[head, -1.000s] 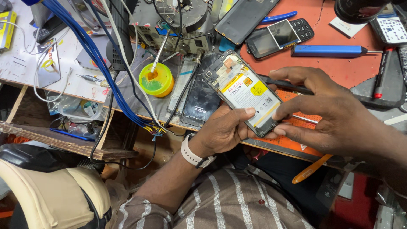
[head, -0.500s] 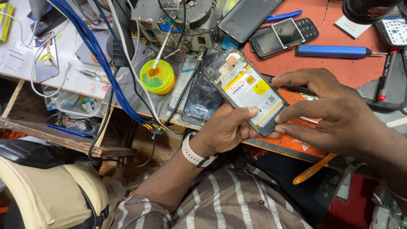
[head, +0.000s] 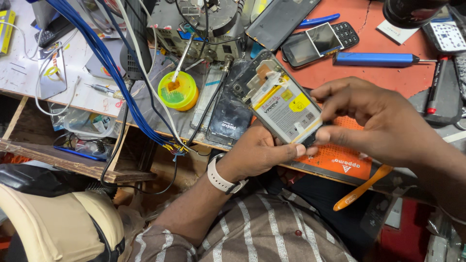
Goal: The person disassembles a smartphone, removes the back cover and battery, then uses a screwdriver to adjust internal components. They reassemble the phone and test the screen by navigating the interface.
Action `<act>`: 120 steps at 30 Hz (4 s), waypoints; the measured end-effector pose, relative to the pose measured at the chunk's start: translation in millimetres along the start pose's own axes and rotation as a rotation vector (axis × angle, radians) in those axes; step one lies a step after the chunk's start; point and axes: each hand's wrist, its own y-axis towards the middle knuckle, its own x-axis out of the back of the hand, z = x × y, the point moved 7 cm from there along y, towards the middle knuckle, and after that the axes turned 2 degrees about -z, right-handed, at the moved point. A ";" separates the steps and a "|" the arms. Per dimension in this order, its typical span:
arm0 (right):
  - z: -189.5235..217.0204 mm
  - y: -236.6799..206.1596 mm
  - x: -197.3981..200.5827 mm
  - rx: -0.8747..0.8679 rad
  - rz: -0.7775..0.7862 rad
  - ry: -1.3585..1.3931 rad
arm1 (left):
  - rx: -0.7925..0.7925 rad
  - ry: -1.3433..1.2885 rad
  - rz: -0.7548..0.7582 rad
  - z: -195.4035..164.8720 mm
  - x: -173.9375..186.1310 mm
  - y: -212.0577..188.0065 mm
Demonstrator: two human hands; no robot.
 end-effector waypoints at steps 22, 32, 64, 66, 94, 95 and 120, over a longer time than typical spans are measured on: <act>-14.7 3.7 -24.1 -0.499 0.021 0.087 | 0.018 0.031 -0.096 12.9 5.1 2.5; -17.6 1.0 -41.9 -0.481 -0.001 0.153 | -0.154 0.387 -0.232 1.0 -2.8 -0.5; 27.8 -7.1 0.8 -0.054 -0.248 -0.498 | -0.648 0.545 -0.264 -33.5 -31.6 -19.6; -2.1 -6.0 13.4 -0.396 -0.197 -0.348 | -0.535 0.685 -0.395 -30.4 -29.0 -19.1; -21.4 7.3 -21.3 -0.314 -0.055 0.713 | -0.591 0.868 -0.435 -40.6 -44.3 -19.8; -17.8 7.9 -21.4 -0.279 -0.036 0.623 | -0.574 0.870 -0.440 -39.6 -44.0 -19.6; -25.9 3.7 -17.9 -0.362 -0.078 0.418 | -0.541 0.903 -0.408 -42.6 -47.3 -15.8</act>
